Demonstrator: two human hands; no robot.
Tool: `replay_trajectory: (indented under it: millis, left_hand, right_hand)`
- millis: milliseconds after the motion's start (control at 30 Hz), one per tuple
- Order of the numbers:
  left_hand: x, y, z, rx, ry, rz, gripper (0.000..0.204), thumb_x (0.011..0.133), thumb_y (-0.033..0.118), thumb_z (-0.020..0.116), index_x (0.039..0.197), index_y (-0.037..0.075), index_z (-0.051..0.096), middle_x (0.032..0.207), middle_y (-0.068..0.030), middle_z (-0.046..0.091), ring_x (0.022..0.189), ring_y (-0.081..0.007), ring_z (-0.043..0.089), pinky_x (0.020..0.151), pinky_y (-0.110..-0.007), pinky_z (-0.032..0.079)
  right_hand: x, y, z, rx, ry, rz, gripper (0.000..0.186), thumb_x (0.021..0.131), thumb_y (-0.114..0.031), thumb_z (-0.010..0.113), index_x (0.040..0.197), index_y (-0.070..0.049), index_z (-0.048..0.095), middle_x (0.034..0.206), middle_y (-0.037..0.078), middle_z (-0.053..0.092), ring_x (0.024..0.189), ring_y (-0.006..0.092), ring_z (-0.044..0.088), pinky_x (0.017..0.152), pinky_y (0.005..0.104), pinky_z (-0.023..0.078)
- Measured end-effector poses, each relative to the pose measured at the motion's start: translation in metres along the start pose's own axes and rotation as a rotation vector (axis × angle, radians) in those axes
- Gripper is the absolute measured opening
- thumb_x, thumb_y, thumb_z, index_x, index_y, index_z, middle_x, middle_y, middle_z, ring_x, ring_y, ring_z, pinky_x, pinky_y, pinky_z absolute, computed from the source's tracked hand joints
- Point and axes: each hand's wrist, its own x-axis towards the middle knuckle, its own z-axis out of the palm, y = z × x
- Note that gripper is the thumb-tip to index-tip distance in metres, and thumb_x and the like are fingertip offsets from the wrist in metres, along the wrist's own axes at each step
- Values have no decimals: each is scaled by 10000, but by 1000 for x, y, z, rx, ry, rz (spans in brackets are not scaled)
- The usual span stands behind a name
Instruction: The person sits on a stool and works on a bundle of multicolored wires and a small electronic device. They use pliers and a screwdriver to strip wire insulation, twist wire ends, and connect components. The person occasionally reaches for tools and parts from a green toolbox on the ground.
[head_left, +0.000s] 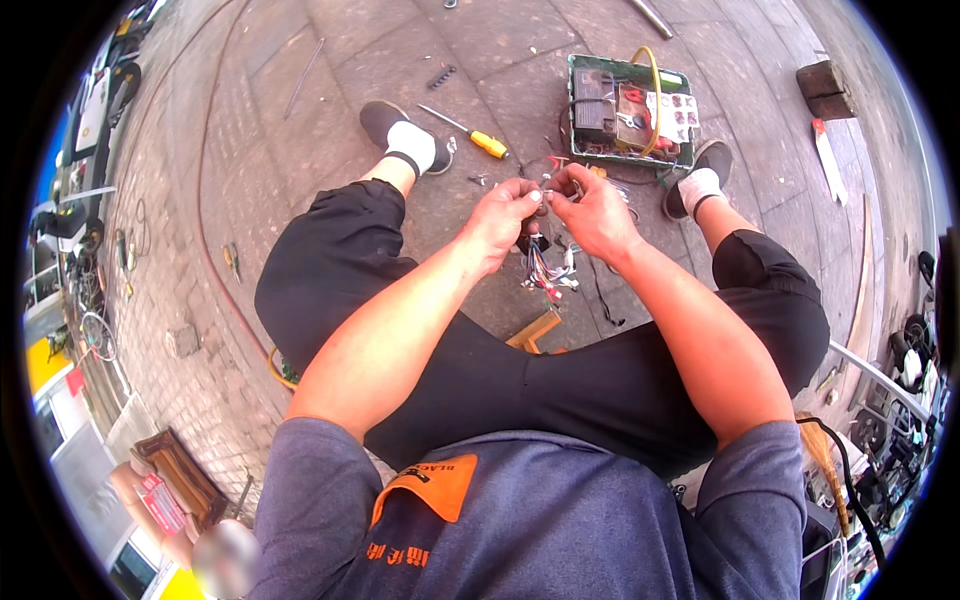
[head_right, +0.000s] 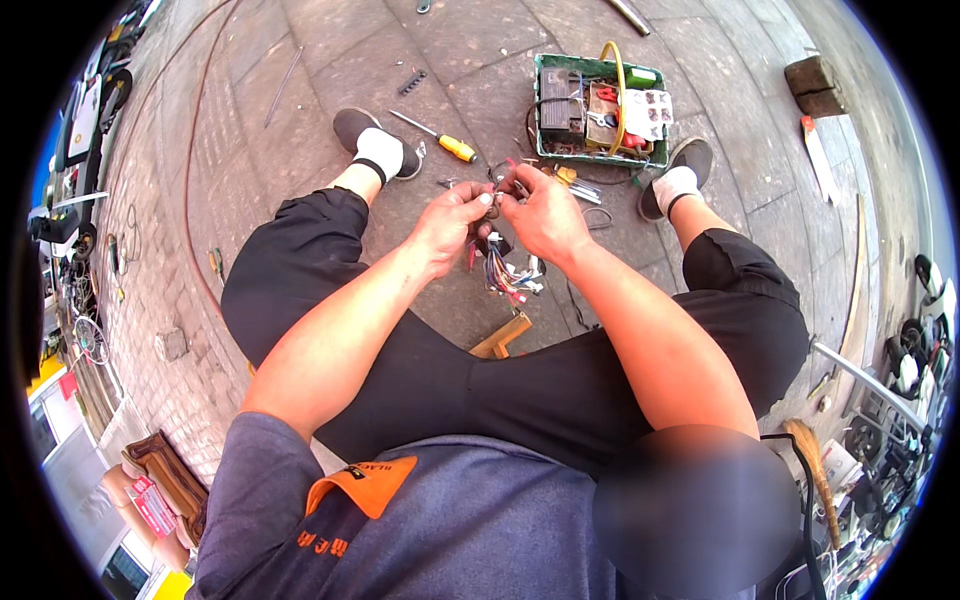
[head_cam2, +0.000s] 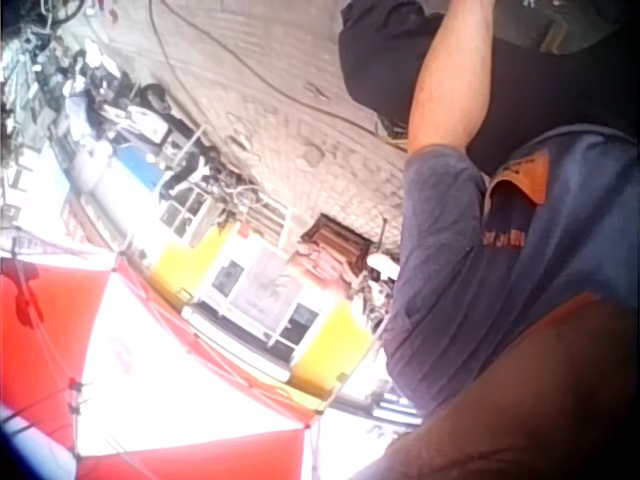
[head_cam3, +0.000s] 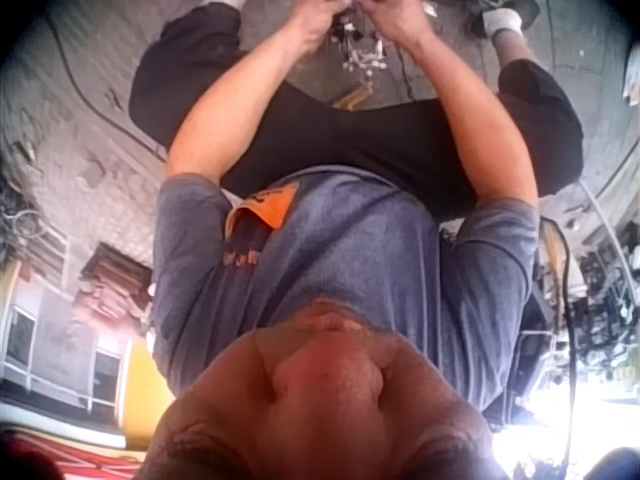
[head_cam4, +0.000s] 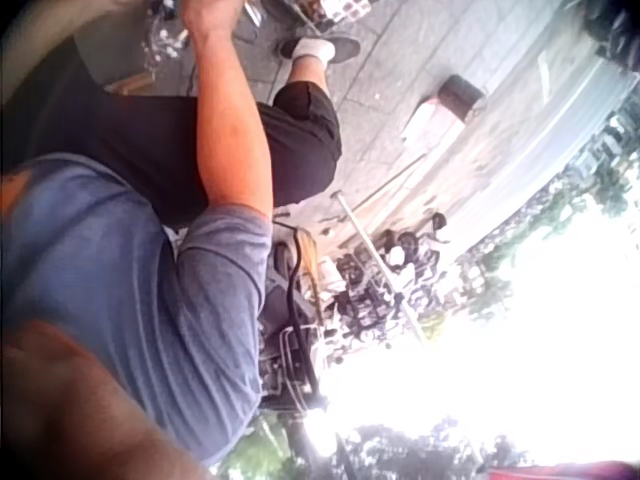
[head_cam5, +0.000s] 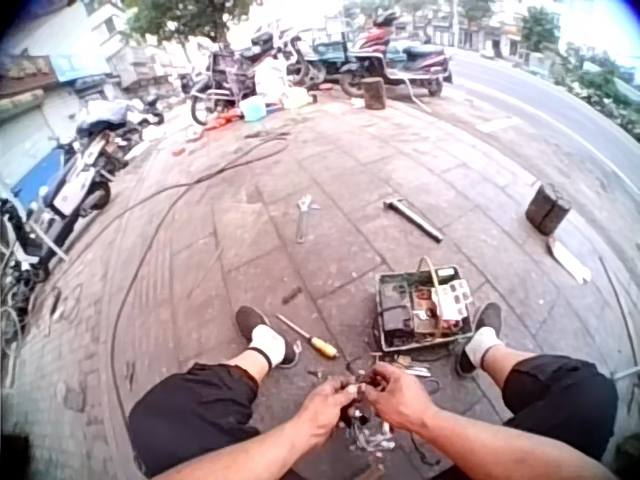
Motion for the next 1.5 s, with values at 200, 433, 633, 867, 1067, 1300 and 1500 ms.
replay_trajectory:
  millis: [200, 433, 633, 867, 1067, 1300, 1500]
  left_hand:
    - [0, 1, -3, -21, -53, -21, 165, 1067, 239, 627, 1167, 108, 647, 966, 38, 616, 785, -76, 532, 736, -256, 477]
    - [0, -2, -4, -31, -56, -37, 171, 1062, 248, 637, 1158, 107, 657, 976, 35, 638, 782, -77, 527, 737, -256, 472]
    - [-1, 0, -2, -17, -58, -46, 169, 1059, 236, 636, 1168, 110, 665, 955, 46, 665, 760, -66, 526, 716, -247, 473]
    - [-3, 2, 2, 36, 7, -9, 154, 1053, 218, 631, 1158, 114, 674, 928, 55, 682, 718, -49, 545, 620, -234, 470]
    - [-7, 6, 7, 186, 80, 32, 218, 1026, 216, 640, 1180, 68, 684, 914, 43, 672, 719, -39, 555, 592, -236, 457]
    - [-7, 4, 13, 379, 144, 169, 234, 1018, 221, 625, 1118, 30, 718, 886, 23, 665, 719, -38, 561, 611, -242, 450]
    - [-10, 8, 13, 197, 149, 53, 249, 978, 186, 667, 1068, -34, 745, 997, -75, 737, 952, -150, 646, 874, -319, 490]
  right_hand:
    - [2, -1, -4, -33, -22, 20, 218, 940, -210, 707, 1062, -33, 666, 946, 105, 733, 834, 187, 676, 810, 358, 537]
    - [2, 0, -6, -101, -31, 9, 337, 929, -255, 725, 1177, -33, 674, 1024, 128, 750, 929, 248, 729, 851, 376, 558]
    - [-1, -3, -4, -148, -18, 53, 541, 902, -306, 758, 1360, -48, 631, 1137, 143, 751, 1046, 280, 738, 927, 380, 560]
    - [-2, -5, -4, -168, -47, 63, 462, 889, -305, 761, 1266, -57, 659, 1092, 140, 757, 1017, 321, 735, 905, 400, 564]
    - [-6, -14, -6, -293, -1, -39, 313, 875, -251, 741, 1106, -54, 664, 1008, 159, 748, 978, 366, 723, 863, 454, 565]
    - [-8, -18, -4, -429, 91, -140, 264, 849, -229, 739, 1026, -49, 662, 965, 193, 720, 954, 403, 701, 836, 493, 553]
    - [-8, -17, -4, -440, 46, -124, 265, 850, -233, 734, 1017, -45, 649, 966, 189, 715, 965, 401, 696, 842, 501, 547]
